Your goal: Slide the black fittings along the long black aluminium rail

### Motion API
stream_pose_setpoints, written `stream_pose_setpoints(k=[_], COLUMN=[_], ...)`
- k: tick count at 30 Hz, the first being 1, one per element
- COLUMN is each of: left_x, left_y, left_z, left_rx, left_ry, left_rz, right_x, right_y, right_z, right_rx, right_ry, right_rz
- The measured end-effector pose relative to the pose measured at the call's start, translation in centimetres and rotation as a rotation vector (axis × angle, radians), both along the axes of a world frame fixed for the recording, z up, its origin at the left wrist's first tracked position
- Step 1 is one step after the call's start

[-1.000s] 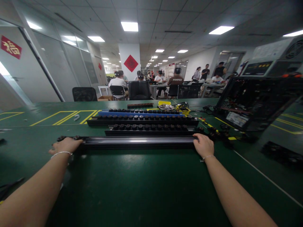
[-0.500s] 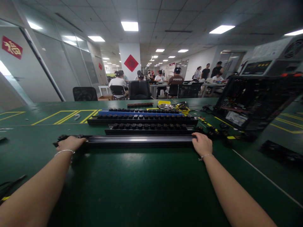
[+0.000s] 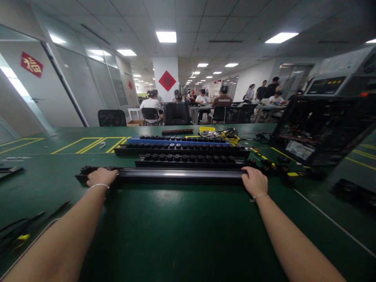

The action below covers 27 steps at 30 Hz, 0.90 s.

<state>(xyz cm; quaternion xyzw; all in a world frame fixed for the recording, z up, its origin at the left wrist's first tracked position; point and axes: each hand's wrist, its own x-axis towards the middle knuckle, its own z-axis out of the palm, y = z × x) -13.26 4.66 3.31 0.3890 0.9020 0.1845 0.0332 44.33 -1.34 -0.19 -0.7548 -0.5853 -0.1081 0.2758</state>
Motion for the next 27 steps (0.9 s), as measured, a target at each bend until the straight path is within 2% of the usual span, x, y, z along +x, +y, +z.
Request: stream_pose_setpoints(k=[13,27], left_x=[3.9,5.5], left_y=[-0.9,-2.0], left_z=[-1.6,-1.5], left_rx=[0.243,0.309], left_ry=[0.053,0.006], left_rz=[0.086,0.075], right_x=[0.1,0.3], right_y=[0.2,0.2], right_z=[-0.1,-0.1], right_rx=[0.012,-0.01], right_ry=[-0.044,-0.045], right_rz=[-0.008,-0.004])
